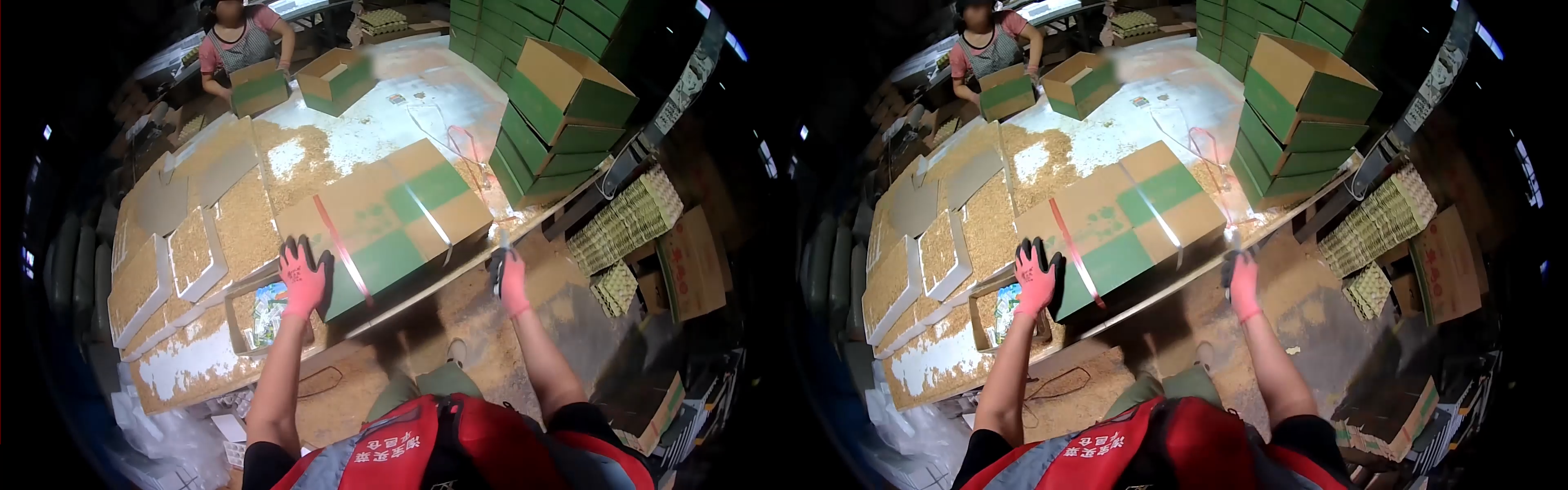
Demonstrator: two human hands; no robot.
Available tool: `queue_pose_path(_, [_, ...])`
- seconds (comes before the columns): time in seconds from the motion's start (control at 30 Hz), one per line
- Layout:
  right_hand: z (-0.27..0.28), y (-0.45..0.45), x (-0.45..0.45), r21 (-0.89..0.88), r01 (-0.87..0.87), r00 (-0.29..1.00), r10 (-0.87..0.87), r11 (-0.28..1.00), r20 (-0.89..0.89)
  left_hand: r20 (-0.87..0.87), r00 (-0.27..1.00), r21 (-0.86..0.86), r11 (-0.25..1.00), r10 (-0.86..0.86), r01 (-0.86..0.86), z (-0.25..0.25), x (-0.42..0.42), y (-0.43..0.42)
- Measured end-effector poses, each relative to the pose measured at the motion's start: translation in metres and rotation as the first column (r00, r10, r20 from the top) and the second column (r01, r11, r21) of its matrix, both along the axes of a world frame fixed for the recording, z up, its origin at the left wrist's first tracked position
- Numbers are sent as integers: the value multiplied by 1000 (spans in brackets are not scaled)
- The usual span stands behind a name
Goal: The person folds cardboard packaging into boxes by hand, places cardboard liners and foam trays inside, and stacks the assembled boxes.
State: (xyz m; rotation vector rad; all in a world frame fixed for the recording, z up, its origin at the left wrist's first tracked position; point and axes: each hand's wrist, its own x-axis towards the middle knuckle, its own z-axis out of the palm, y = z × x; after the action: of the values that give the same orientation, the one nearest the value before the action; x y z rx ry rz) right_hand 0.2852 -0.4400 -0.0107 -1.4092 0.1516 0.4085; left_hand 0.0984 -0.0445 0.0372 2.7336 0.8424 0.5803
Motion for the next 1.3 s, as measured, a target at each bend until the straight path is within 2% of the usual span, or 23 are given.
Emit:
queue_pose_path(0.07, [-75,18,20,352,261,961,-207,899,-185,42,996,-103,992,78,-74,-3,5,-17])
queue_pose_path(0.1, [-56,68,-19,-91,193,945,-210,977,-250,54,994,-159,984,93,-84,-2,5,-22])
queue_pose_path(0.13, [-100,128,-61,-85,231,904,-246,969,-351,59,992,-210,973,110,-95,-2,6,-23])
queue_pose_path(0.17, [-103,158,-116,-235,-4,961,-61,972,-270,75,992,-197,976,106,-89,-5,6,-23])
queue_pose_path(0.2, [-135,194,-171,71,54,924,-23,996,-381,95,990,-185,979,105,-86,-7,6,-22])
queue_pose_path(0.23, [-66,217,-220,-166,-46,991,24,985,-134,37,990,-201,971,136,-126,-11,5,-21])
queue_pose_path(0.27, [-76,224,-242,5,-261,895,243,965,-373,48,991,-194,974,125,-114,-14,4,-18])
queue_pose_path(0.33, [-78,224,-271,-238,-930,346,885,279,-312,45,994,-223,971,98,-86,-19,3,-11])
queue_pose_path(0.37, [-75,214,-293,-49,-973,228,897,226,-378,81,994,-236,970,71,-50,-11,3,-12])
queue_pose_path(0.43, [-3,188,-276,-31,-933,354,900,358,-255,166,982,-382,924,92,-21,-7,-1,-10])
queue_pose_path(0.5, [-23,167,-230,-430,-535,738,650,728,181,177,939,-615,778,294,-127,-15,-9,-6])
queue_pose_path(0.53, [30,156,-188,-446,-461,874,479,767,-79,194,927,-665,738,320,-115,-20,-16,-7])
queue_pose_path(0.57, [-18,155,-194,-562,0,849,297,827,437,212,917,-752,656,337,-67,-35,-19,-5])
queue_pose_path(0.63, [-56,164,-200,-676,231,730,334,700,596,203,927,-817,576,315,-16,-38,-21,-5])
queue_pose_path(0.67, [-42,177,-193,-841,-46,831,487,539,267,123,926,-761,632,358,-143,-42,-18,-10])
queue_pose_path(0.73, [-38,202,-198,-686,-450,844,523,572,-117,242,900,-737,672,364,-74,-59,-15,-7])
queue_pose_path(0.8, [-46,218,-221,-107,-469,873,441,877,-208,356,898,-787,601,259,138,-45,-16,19])
queue_pose_path(0.9, [-18,167,-158,-357,-761,611,784,542,-112,373,881,-808,569,292,153,-37,-11,17])
queue_pose_path(1.07, [-55,161,-189,113,-189,967,205,975,-151,263,921,-708,706,287,-17,-54,-10,9])
queue_pose_path(1.13, [-22,217,-206,120,-7,884,63,993,-464,167,904,-779,614,393,-123,-44,-1,-8])
queue_pose_path(1.2, [-27,227,-217,263,-120,799,250,957,-547,303,881,-779,627,364,10,-57,4,-3])
queue_pose_path(1.23, [-30,223,-223,248,-400,699,469,882,-540,298,898,-807,589,325,55,-65,-1,6])
queue_pose_path(1.3, [-31,198,-234,104,-903,336,835,418,-436,302,908,-841,529,291,110,-47,5,6])
